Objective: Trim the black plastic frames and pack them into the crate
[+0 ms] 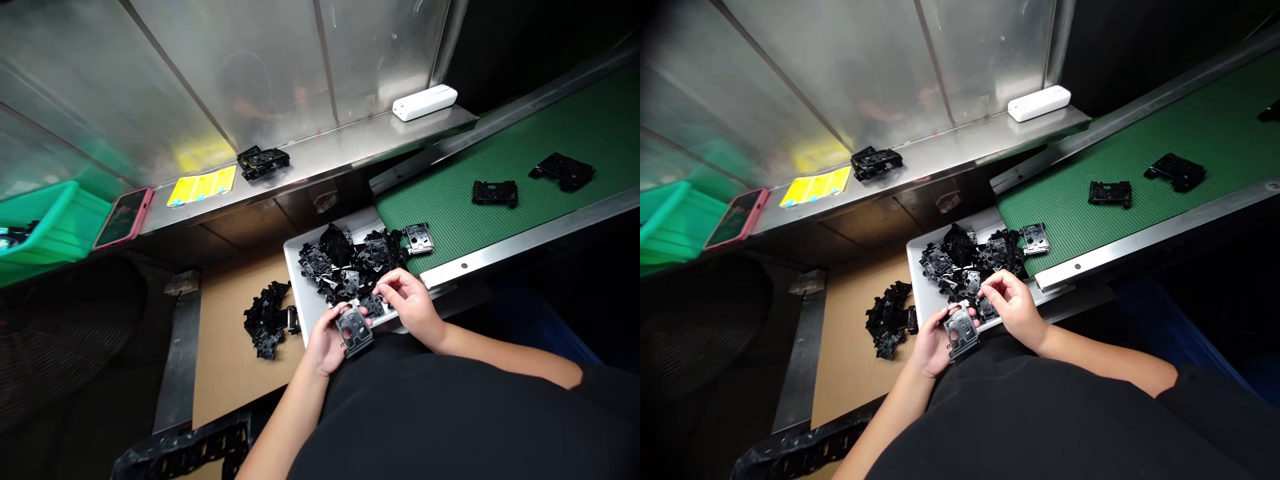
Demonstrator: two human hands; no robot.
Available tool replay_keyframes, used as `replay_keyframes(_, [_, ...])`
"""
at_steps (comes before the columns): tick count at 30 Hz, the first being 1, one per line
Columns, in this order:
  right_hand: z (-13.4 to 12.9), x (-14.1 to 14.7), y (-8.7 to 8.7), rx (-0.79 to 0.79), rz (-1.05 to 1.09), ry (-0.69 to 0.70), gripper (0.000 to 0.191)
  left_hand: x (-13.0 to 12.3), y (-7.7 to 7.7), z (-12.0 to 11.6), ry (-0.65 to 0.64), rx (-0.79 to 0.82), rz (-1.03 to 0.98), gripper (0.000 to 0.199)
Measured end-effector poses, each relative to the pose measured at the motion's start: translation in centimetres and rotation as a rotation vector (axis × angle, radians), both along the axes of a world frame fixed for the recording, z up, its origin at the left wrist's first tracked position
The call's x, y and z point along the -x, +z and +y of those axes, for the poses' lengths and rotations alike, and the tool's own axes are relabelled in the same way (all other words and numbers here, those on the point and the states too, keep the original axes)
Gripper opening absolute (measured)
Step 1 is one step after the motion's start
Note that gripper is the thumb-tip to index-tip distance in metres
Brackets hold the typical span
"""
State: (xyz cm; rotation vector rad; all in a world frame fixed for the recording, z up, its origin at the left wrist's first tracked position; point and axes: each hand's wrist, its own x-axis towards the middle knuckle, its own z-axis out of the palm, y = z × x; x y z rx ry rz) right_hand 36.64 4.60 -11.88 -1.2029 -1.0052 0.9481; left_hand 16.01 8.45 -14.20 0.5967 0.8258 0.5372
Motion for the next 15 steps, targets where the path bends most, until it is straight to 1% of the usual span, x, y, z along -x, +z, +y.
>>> replay_keyframes(2, [-0.1, 0.2, -0.2, 0.001, 0.006, 0.019, 0.018, -0.6, 0.2, -0.7, 0.030, 0.094, -0.019, 0.034])
replay_keyframes(5, [-0.3, 0.9, -0.6, -0.007, 0.057, 0.076, 0.017, -1.2, 1.0, -1.3, 0.087, 0.162, -0.035, 0.041])
replay_keyframes(8, [-0.4, 1.8, -0.5, -0.011, 0.204, 0.193, 0.018, -1.0, 2.4, -1.6, 0.166, 0.206, -0.077, 0.053])
replay_keyframes(10, [-0.5, 2.3, -0.1, 0.002, 0.273, 0.259, 0.019, -0.7, 3.5, -1.9, 0.217, 0.225, -0.103, 0.058])
replay_keyframes(12, [-0.6, 2.6, 0.5, -0.005, 0.257, 0.288, 0.019, -0.4, 4.4, -2.2, 0.230, 0.225, -0.130, 0.060])
replay_keyframes(15, [-0.8, 2.7, 1.4, -0.049, 0.168, 0.309, 0.019, 0.1, 5.6, -2.7, 0.215, 0.209, -0.159, 0.067])
